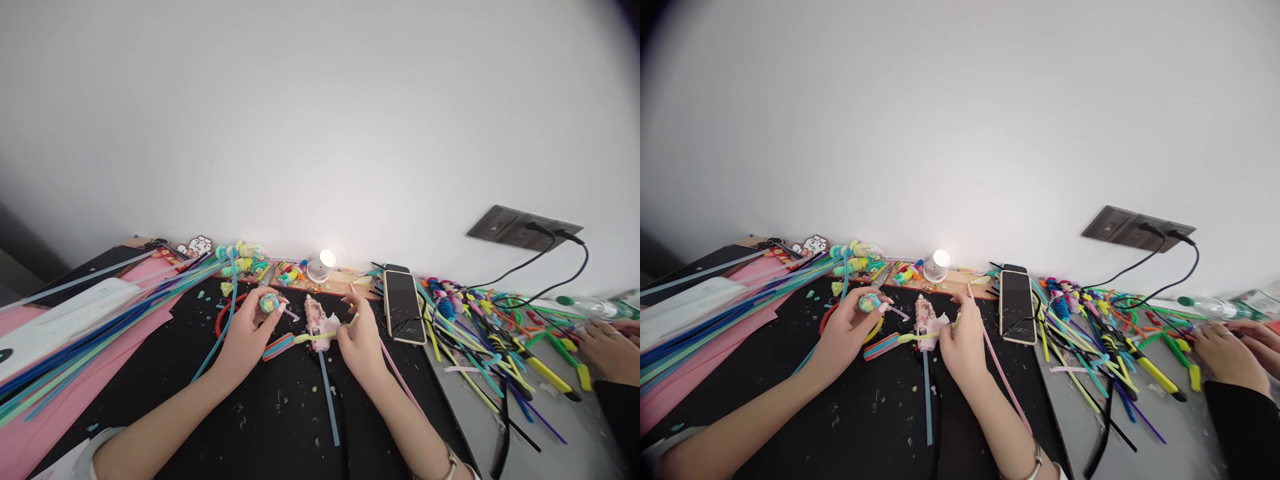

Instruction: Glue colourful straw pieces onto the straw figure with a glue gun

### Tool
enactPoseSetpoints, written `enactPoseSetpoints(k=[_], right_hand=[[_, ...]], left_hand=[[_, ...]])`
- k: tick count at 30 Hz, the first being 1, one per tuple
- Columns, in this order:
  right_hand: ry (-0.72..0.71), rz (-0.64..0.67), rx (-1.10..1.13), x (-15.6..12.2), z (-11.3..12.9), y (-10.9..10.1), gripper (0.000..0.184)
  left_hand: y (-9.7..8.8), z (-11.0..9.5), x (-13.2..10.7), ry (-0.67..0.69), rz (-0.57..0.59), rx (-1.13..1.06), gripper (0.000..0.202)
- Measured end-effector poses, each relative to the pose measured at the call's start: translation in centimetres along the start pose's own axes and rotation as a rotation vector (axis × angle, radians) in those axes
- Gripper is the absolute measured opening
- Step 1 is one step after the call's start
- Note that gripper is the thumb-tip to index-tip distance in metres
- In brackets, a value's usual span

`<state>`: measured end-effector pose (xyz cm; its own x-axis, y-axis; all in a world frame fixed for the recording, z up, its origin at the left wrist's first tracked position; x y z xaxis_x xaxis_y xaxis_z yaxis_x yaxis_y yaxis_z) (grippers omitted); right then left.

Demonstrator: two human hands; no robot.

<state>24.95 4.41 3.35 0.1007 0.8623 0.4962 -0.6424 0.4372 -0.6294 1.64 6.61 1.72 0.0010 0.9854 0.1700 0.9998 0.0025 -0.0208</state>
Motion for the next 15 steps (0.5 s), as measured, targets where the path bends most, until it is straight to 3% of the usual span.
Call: enactPoseSetpoints(k=[2,4,6,11,15], right_hand=[[0.072,-0.011,0.034,0.2,-0.5,-0.1,0.039],[0.157,0.068,0.167,0.2,-0.7,0.5,0.02],[0.22,0.165,0.389,0.0,-0.4,1.4,0.018],[0.23,0.451,0.791,-0.7,1.9,3.0,0.048],[0.186,0.686,0.923,-1.6,3.5,3.8,0.078]], left_hand=[[0.1,-0.1,-0.1,-0.024,0.013,0.052,0.021],[0.1,-0.2,-0.2,-0.036,0.014,0.089,0.022],[0.1,-0.3,-0.3,-0.029,0.005,0.114,0.022],[-0.1,-0.1,-0.2,-0.012,-0.003,0.15,0.022],[-0.1,-0.1,-0.1,0.006,-0.005,0.118,0.019]])
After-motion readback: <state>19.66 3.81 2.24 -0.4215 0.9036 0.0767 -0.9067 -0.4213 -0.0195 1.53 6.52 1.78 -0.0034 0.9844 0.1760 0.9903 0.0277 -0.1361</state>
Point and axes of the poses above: each hand's wrist, its own x-axis towards the middle knuckle, its own y-axis out of the palm, z = x × y, the point moved 9 cm from there along x, towards the middle knuckle, and after that the axes turned 9 degrees about -x, right-handed, at the moved point
